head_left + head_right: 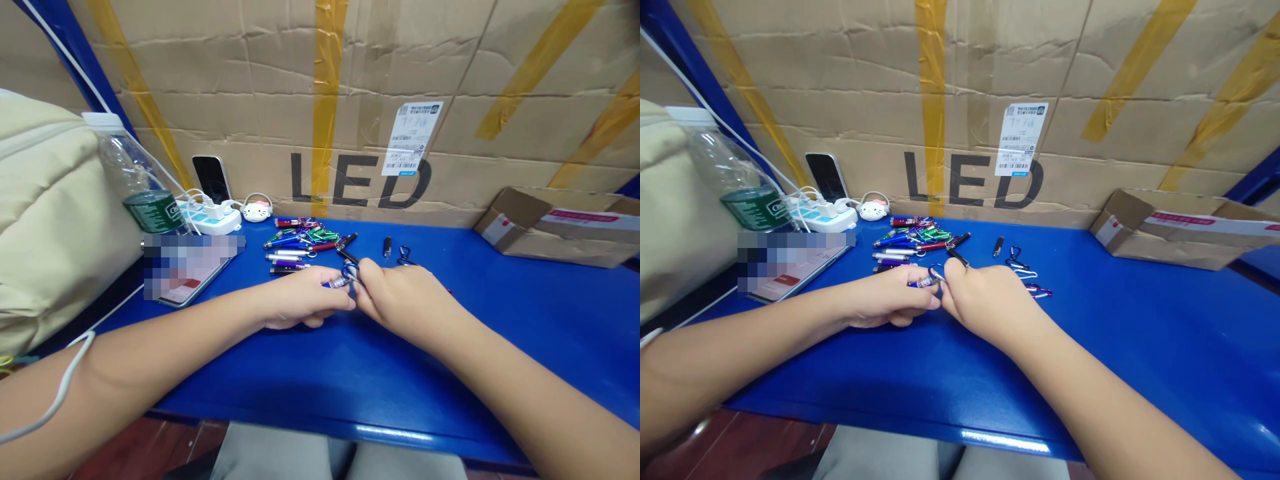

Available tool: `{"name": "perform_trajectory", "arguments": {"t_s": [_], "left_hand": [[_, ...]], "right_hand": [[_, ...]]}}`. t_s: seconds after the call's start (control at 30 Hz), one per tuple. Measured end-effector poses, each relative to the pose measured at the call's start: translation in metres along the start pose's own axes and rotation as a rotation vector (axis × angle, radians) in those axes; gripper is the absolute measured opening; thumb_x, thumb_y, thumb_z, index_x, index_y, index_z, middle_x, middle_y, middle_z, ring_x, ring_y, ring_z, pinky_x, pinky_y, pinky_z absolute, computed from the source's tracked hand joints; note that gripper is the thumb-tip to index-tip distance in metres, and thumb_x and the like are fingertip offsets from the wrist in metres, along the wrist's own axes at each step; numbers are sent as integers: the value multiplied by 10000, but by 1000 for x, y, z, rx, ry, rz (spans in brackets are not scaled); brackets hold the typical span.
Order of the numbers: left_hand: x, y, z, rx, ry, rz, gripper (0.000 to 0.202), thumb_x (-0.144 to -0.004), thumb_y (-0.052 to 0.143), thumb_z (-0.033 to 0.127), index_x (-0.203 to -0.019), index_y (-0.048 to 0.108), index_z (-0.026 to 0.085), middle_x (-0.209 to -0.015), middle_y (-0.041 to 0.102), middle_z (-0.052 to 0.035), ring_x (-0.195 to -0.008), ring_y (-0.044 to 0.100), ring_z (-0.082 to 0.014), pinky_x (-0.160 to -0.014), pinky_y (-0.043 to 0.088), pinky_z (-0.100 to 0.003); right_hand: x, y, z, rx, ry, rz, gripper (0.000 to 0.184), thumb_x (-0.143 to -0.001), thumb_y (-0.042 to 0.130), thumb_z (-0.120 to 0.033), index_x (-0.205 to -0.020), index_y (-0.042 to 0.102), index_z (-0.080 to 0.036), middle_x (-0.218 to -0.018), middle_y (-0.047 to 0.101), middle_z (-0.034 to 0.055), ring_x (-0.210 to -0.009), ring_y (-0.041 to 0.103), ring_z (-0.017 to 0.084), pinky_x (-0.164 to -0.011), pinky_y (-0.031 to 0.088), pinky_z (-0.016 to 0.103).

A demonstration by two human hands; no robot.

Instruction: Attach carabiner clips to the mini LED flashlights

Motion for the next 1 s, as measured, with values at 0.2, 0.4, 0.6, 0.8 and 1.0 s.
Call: {"name": "perform_trajectory", "arguments": {"t_s": [0.2,0.4,0.6,0.8,1.0], "left_hand": [[-3,0,1,110,3,57,208,-737,576,197,-707,370,197,-470,207,113,-388,114,-23,-364,100,-137],[1,-38,24,-81,46,231,215,-864,477,339,-732,391,192,-541,255,81,-394,169,-32,-367,101,-155],[15,-111,53,-839,257,767,239,-868,482,366,-932,572,154,-790,587,-28,-648,521,-119,-598,428,-245],[7,-130,47,-1324,248,778,351,-879,443,267,-1157,591,112,-1203,622,-116,-1137,541,-234,-1009,377,-348],[7,-126,51,-1487,253,758,303,-841,465,239,-1069,632,128,-1126,646,-118,-1074,559,-236,-960,402,-351]], "right_hand": [[0,5,4,-55,32,-48,272,-936,303,-307,-915,525,-152,-666,681,114,-576,626,221,-485,179,298],[-1,6,25,-320,172,-63,273,-957,286,-350,-941,512,-197,-756,679,56,-626,602,184,-520,270,262],[17,9,86,-468,339,-133,352,-879,424,-504,-785,583,-204,-780,683,56,-625,586,168,-528,362,253],[51,27,105,-630,280,-493,228,-767,587,-374,-662,692,-201,-669,687,69,-574,595,165,-542,404,286],[49,44,95,-578,212,-631,89,-678,617,-269,-644,693,-236,-596,662,5,-489,529,141,-470,372,267]]}}
Point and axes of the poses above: each hand's wrist, its own x-axis away from the middle knuckle, its own y-axis out of the palm, z = x × y, the point moved 6 cm from there along -x, towards the middle knuckle
